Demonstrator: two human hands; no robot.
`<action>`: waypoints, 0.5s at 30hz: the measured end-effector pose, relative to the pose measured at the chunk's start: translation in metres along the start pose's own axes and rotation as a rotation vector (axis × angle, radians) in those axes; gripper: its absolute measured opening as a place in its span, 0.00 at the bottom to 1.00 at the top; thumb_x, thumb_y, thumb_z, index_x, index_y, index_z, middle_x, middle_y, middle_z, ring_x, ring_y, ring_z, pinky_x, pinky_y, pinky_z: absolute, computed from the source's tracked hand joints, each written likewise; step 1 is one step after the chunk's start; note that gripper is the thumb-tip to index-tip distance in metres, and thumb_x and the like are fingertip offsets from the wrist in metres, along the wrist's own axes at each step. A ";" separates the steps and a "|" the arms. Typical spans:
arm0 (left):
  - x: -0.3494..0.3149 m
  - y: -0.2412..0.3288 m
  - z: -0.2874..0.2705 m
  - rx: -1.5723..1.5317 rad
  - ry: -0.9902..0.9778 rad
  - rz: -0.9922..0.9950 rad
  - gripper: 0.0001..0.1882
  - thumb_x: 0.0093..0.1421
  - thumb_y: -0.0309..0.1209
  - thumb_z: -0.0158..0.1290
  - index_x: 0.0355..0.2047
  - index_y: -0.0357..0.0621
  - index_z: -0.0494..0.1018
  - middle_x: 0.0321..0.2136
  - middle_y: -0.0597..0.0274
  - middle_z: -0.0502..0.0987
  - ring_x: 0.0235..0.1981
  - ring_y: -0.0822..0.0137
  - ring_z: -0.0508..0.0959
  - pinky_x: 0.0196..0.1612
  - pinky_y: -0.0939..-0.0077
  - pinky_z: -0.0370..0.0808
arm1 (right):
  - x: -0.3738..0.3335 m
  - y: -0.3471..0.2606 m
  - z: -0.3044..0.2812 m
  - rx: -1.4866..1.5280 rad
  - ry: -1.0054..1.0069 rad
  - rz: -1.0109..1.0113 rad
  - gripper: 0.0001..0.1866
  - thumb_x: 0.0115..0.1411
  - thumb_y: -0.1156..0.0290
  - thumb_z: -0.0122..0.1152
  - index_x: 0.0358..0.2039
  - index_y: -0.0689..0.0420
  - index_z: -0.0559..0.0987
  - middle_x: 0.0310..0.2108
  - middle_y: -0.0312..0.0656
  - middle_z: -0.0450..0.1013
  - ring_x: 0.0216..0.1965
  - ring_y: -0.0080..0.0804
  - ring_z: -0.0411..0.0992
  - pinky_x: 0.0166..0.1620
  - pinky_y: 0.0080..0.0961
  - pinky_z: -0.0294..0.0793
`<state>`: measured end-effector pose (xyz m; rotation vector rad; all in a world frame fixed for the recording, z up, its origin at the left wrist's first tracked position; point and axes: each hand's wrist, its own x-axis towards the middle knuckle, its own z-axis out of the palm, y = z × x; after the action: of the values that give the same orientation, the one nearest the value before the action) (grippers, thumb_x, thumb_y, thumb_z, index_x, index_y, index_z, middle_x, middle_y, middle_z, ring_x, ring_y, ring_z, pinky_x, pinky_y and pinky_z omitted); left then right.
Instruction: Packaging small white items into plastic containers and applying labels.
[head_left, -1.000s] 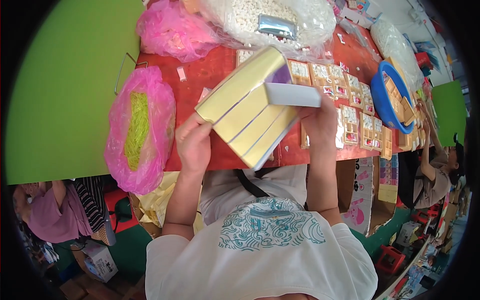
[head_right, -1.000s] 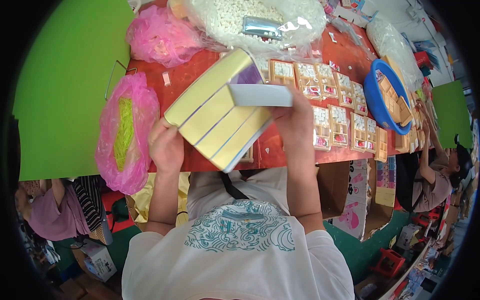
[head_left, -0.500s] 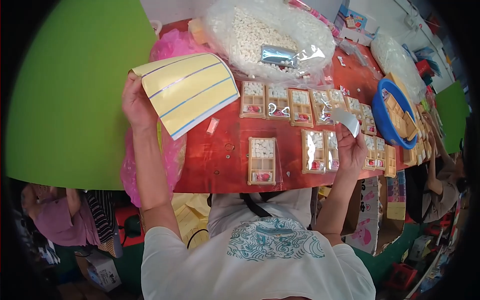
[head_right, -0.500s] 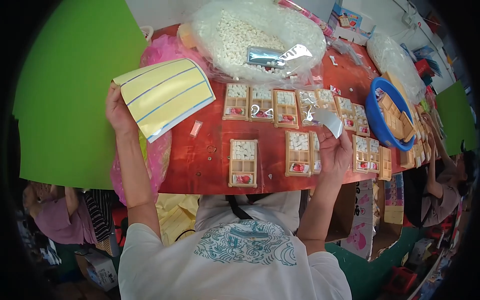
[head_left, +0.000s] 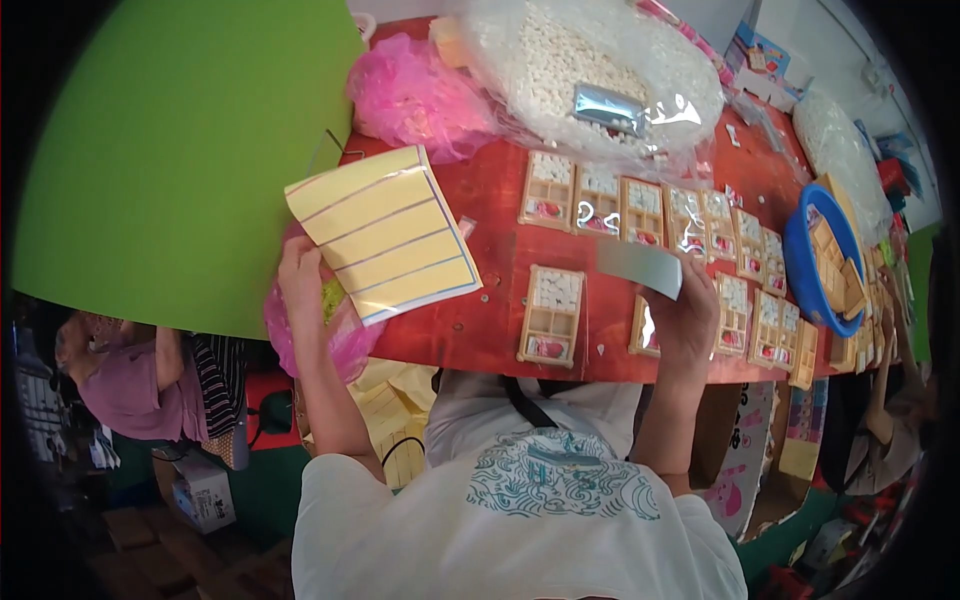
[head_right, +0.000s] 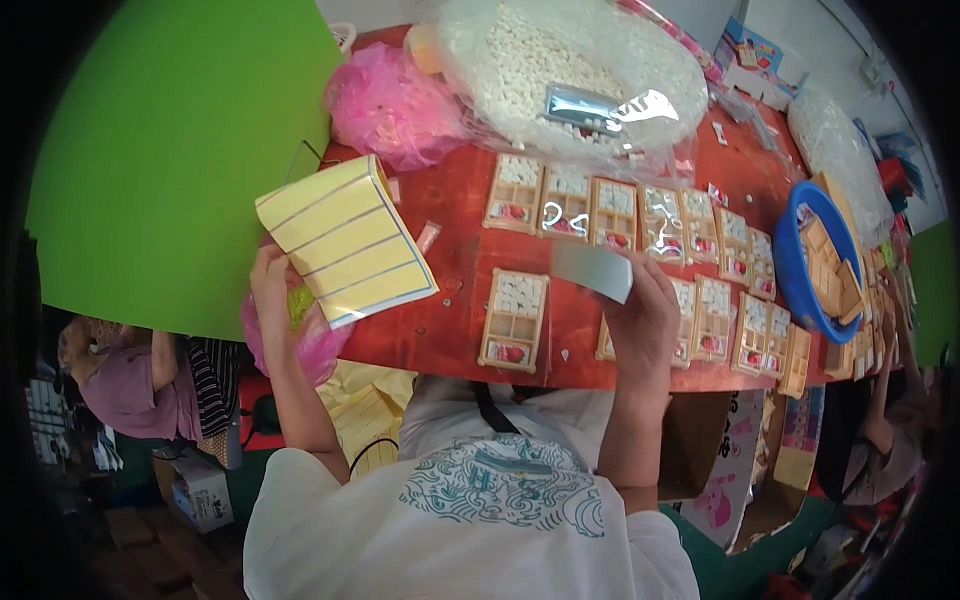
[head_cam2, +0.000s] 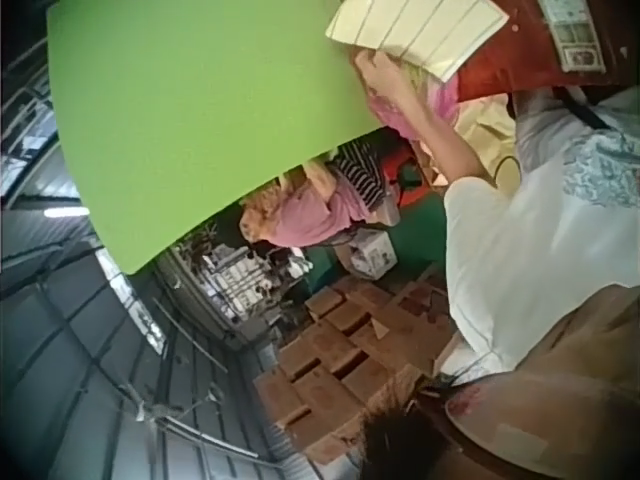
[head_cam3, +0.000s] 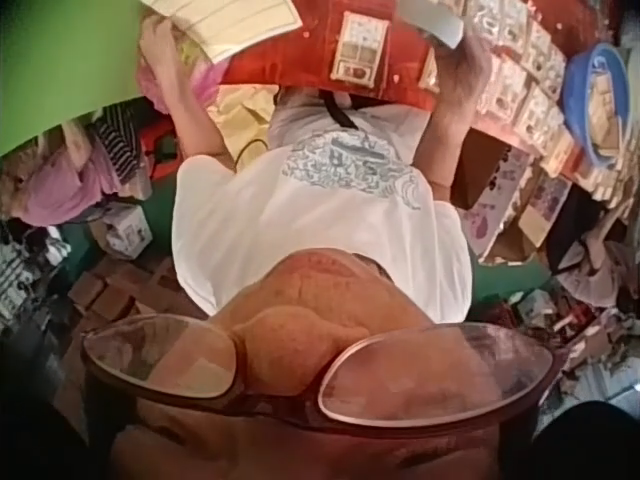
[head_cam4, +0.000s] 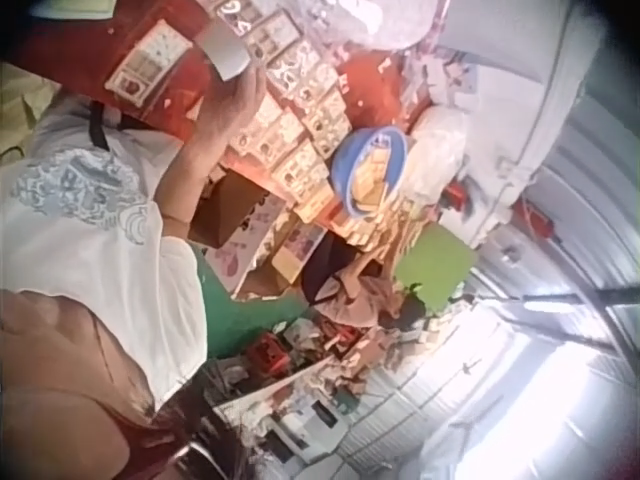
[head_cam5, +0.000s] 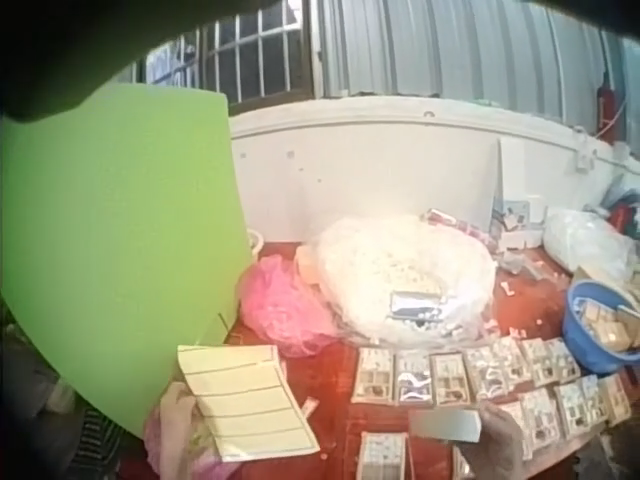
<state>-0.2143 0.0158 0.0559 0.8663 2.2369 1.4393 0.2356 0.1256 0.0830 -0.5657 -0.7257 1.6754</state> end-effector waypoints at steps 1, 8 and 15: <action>-0.009 0.003 0.004 0.036 0.219 0.198 0.17 0.56 0.26 0.48 0.46 0.31 0.71 0.40 0.52 0.75 0.41 0.62 0.75 0.46 0.69 0.71 | 0.002 0.002 0.006 -0.024 -0.001 0.019 0.15 0.66 0.71 0.47 0.43 0.71 0.75 0.40 0.50 0.76 0.39 0.38 0.77 0.39 0.33 0.81; -0.119 0.072 0.083 -0.045 0.217 1.020 0.28 0.58 0.31 0.53 0.59 0.37 0.64 0.60 0.41 0.62 0.62 0.43 0.61 0.64 0.43 0.53 | -0.001 0.016 0.030 -0.005 -0.110 0.105 0.15 0.67 0.70 0.48 0.44 0.69 0.76 0.37 0.47 0.77 0.37 0.33 0.77 0.41 0.30 0.81; -0.143 0.065 0.142 0.220 -0.293 1.150 0.36 0.52 0.36 0.57 0.61 0.36 0.63 0.64 0.39 0.58 0.66 0.40 0.57 0.66 0.41 0.42 | -0.015 0.008 0.027 -0.038 -0.013 0.107 0.14 0.66 0.70 0.49 0.44 0.68 0.77 0.38 0.44 0.77 0.39 0.29 0.77 0.44 0.30 0.80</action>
<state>-0.0044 0.0406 0.0487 2.4920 1.6711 1.2590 0.2147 0.1058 0.0957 -0.6303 -0.7497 1.7682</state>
